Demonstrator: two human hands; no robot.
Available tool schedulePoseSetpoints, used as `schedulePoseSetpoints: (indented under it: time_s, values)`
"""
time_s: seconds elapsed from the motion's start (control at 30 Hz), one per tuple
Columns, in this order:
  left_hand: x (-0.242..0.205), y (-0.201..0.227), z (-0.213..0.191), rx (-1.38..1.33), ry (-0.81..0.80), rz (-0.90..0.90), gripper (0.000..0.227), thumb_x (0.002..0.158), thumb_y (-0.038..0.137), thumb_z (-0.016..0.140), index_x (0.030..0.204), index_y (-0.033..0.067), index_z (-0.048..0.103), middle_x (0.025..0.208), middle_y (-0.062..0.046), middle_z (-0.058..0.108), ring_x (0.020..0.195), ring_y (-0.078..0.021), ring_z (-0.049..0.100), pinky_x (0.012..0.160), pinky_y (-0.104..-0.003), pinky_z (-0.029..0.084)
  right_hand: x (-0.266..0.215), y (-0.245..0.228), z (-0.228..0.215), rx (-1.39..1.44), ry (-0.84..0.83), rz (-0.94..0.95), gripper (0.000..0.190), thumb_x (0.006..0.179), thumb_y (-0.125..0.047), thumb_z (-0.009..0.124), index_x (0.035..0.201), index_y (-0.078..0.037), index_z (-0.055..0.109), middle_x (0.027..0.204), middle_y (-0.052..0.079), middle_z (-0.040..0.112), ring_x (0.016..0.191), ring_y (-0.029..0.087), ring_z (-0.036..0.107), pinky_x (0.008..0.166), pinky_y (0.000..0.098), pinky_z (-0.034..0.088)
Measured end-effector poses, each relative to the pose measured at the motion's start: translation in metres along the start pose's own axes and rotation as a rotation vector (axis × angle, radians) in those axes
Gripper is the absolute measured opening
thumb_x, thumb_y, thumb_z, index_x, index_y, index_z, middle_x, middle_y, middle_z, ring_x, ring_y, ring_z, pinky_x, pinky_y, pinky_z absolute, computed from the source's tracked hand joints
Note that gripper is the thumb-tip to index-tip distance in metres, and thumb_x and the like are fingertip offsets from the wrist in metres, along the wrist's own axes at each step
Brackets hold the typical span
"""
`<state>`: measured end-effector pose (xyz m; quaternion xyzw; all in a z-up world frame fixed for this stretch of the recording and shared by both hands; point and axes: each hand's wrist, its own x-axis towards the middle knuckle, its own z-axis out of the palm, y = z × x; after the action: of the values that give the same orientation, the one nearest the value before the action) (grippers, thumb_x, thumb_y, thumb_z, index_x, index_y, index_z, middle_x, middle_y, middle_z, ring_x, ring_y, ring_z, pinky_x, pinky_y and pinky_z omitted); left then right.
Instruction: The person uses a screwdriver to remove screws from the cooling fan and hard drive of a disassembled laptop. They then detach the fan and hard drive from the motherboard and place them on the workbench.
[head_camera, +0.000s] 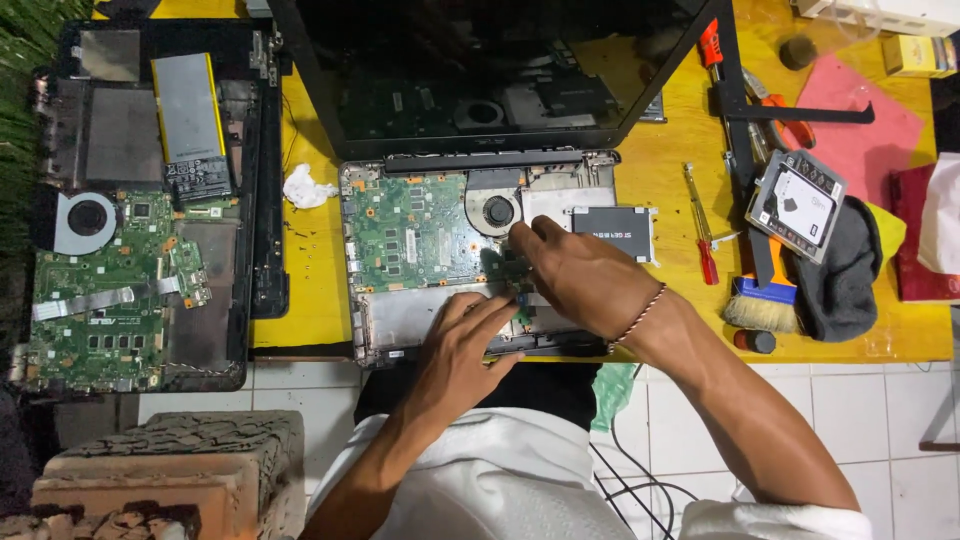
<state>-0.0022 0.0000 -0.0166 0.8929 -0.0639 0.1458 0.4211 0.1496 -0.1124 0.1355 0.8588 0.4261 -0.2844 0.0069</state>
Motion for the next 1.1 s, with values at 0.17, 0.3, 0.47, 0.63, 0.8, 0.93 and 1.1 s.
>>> schedulePoseSetpoints:
  time_s: [0.17, 0.3, 0.47, 0.63, 0.8, 0.93, 1.1]
  values:
    - [0.005, 0.006, -0.009, -0.003, -0.02, -0.002, 0.053, 0.076, 0.019, 0.088, 0.124, 0.0046, 0.069, 0.124, -0.014, 0.07, 0.112, -0.0331, 0.061, 0.092, -0.045, 0.052, -0.015, 0.01, -0.009, 0.174, 0.111, -0.058, 0.044, 0.087, 0.01, 0.063, 0.13, 0.001, 0.059, 0.113, 0.028, 0.067, 0.071, 0.036, 0.078, 0.053, 0.0423, 0.064]
    - [0.006, 0.008, -0.013, -0.069, -0.024, -0.006, 0.053, 0.077, 0.024, 0.088, 0.124, 0.0053, 0.07, 0.13, -0.015, 0.069, 0.111, -0.0343, 0.061, 0.092, -0.047, 0.052, -0.027, 0.022, -0.02, 0.342, 0.132, -0.073, 0.036, 0.086, 0.009, 0.066, 0.12, -0.001, 0.061, 0.101, 0.021, 0.07, 0.073, 0.031, 0.078, 0.056, 0.0386, 0.065]
    - [0.01, 0.016, -0.017, -0.223, 0.145, -0.13, 0.041, 0.082, 0.023, 0.086, 0.118, 0.009, 0.073, 0.11, -0.011, 0.073, 0.097, -0.0302, 0.068, 0.085, -0.041, 0.056, -0.036, 0.029, -0.008, 0.55, 0.213, -0.183, 0.029, 0.082, 0.005, 0.072, 0.11, 0.0, 0.066, 0.09, 0.022, 0.071, 0.078, 0.039, 0.078, 0.064, 0.0481, 0.068]
    - [0.009, 0.017, -0.018, -0.313, 0.285, -0.239, 0.025, 0.087, 0.018, 0.084, 0.108, 0.0068, 0.074, 0.085, -0.01, 0.075, 0.073, -0.028, 0.071, 0.072, -0.038, 0.058, -0.033, 0.037, 0.034, 0.76, 0.317, -0.244, 0.028, 0.078, 0.001, 0.077, 0.105, -0.002, 0.068, 0.081, 0.017, 0.069, 0.074, 0.032, 0.073, 0.067, 0.0468, 0.063]
    - [0.006, 0.021, -0.029, -0.268, 0.312, -0.317, 0.007, 0.087, 0.015, 0.083, 0.094, 0.0152, 0.082, 0.072, -0.002, 0.076, 0.063, -0.016, 0.071, 0.066, -0.028, 0.057, -0.042, 0.06, 0.073, 0.955, 0.518, -0.157, 0.03, 0.077, -0.002, 0.083, 0.105, -0.004, 0.072, 0.081, 0.014, 0.071, 0.077, 0.025, 0.07, 0.076, 0.0432, 0.06]
    - [-0.006, 0.01, -0.058, -0.071, 0.307, -0.309, 0.009, 0.09, 0.014, 0.079, 0.099, 0.0136, 0.081, 0.078, -0.006, 0.076, 0.065, -0.0243, 0.071, 0.062, -0.034, 0.057, -0.056, 0.097, 0.105, 1.004, 0.784, -0.037, 0.026, 0.081, 0.0, 0.083, 0.103, 0.0, 0.069, 0.087, 0.016, 0.073, 0.082, 0.025, 0.071, 0.082, 0.04, 0.058]
    - [-0.019, -0.014, -0.065, 0.125, 0.241, -0.255, 0.008, 0.092, 0.008, 0.076, 0.099, 0.0079, 0.08, 0.085, -0.007, 0.073, 0.081, -0.027, 0.07, 0.07, -0.036, 0.058, -0.077, 0.13, 0.156, 1.156, 1.096, 0.213, 0.015, 0.096, 0.007, 0.073, 0.106, 0.003, 0.062, 0.094, 0.018, 0.069, 0.085, 0.019, 0.064, 0.081, 0.0302, 0.053]
